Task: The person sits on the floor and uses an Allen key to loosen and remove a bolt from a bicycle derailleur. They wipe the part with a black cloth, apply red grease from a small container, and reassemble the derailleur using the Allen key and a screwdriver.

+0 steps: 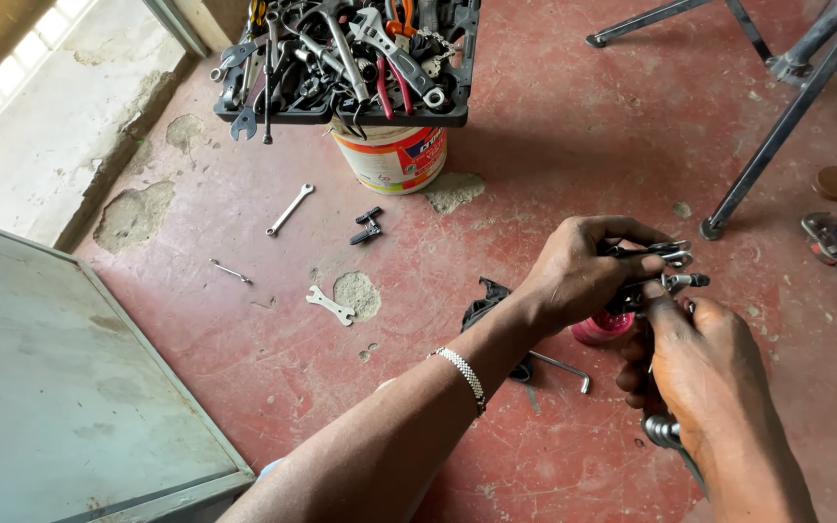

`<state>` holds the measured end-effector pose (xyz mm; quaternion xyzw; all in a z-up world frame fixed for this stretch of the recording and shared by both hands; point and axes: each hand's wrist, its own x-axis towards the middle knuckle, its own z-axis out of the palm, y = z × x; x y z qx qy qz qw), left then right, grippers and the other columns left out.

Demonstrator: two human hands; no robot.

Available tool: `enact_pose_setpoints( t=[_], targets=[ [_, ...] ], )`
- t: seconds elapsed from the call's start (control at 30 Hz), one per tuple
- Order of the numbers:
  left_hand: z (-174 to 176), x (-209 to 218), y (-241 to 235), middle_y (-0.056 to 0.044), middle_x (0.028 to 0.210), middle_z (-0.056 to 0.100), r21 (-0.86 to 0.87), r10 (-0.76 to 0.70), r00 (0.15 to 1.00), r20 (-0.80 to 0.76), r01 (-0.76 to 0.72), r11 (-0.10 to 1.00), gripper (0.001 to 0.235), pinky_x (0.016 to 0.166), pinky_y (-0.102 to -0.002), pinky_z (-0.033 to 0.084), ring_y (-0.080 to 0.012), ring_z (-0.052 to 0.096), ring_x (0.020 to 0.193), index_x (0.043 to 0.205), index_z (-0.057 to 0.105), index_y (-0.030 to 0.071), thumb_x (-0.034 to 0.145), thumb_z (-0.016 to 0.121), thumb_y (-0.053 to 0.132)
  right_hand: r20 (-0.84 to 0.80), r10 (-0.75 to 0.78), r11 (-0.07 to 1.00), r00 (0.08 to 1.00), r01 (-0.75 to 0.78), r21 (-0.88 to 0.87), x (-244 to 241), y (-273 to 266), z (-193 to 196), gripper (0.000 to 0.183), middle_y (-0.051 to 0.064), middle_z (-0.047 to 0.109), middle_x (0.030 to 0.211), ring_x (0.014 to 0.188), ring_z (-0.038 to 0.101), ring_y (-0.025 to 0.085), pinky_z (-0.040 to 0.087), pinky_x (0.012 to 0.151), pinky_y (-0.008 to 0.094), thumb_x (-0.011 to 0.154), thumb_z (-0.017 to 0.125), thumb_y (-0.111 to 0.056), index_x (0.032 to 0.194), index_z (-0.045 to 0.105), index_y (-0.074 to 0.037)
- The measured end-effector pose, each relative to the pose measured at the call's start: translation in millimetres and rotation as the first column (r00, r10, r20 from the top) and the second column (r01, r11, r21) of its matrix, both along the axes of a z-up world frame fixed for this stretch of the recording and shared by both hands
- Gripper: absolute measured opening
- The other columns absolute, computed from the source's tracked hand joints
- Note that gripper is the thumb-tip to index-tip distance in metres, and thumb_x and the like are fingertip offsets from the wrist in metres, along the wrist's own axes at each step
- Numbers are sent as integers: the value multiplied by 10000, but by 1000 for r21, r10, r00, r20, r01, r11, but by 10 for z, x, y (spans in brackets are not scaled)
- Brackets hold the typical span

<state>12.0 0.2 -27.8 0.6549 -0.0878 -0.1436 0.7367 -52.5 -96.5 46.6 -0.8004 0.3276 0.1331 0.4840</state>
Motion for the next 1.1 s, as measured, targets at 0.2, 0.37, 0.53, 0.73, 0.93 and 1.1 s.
enact_pose_setpoints(
  t=[0.2,0.37,0.53,0.73,0.93,1.1],
  targets=[
    [-176,30,12,-55,799,653,-229,-61,997,52,71,971,198,555,-215,446,-81,528,641,1030,671,-14,845,624,38,72,5,994,997,-13,112,-19,10,-44,298,181,624,636,410,423,233,317,354,364,963,446,-219,854,548,39],
    [-147,8,-40,-81,767,604,-141,32,999,-10,-33,990,215,551,-241,473,-122,554,640,1001,687,39,790,669,79,94,30,1000,995,-30,0,-65,76,-20,342,202,620,646,494,546,296,440,409,415,911,491,-273,815,593,39],
    [-136,-7,-67,-100,750,581,-62,117,993,-20,-118,991,240,589,-259,510,-153,594,669,974,707,95,736,720,120,187,-16,998,982,3,66,-69,58,-84,360,243,583,592,385,571,305,490,309,405,917,535,-253,797,563,86],
    [-143,4,-88,-72,727,563,-55,129,991,-25,-131,990,231,584,-257,519,-140,591,657,947,719,118,717,741,131,179,-19,998,984,9,60,-48,39,-86,392,241,582,563,382,582,314,492,298,439,896,568,-299,753,569,66],
    [-9,-74,-49,-58,707,568,-106,138,990,13,-136,985,196,598,-247,504,-110,544,672,936,726,124,740,727,106,128,-78,985,989,57,166,-52,97,-7,395,211,585,585,382,574,306,505,317,463,919,533,-325,798,587,48],
    [-67,-14,-22,-45,705,576,-150,115,993,41,-108,983,195,628,-208,488,-94,536,703,957,723,106,763,714,86,120,-187,820,975,87,566,-42,26,3,345,110,406,539,339,455,247,442,314,399,938,528,-292,789,479,16]
  ],
)
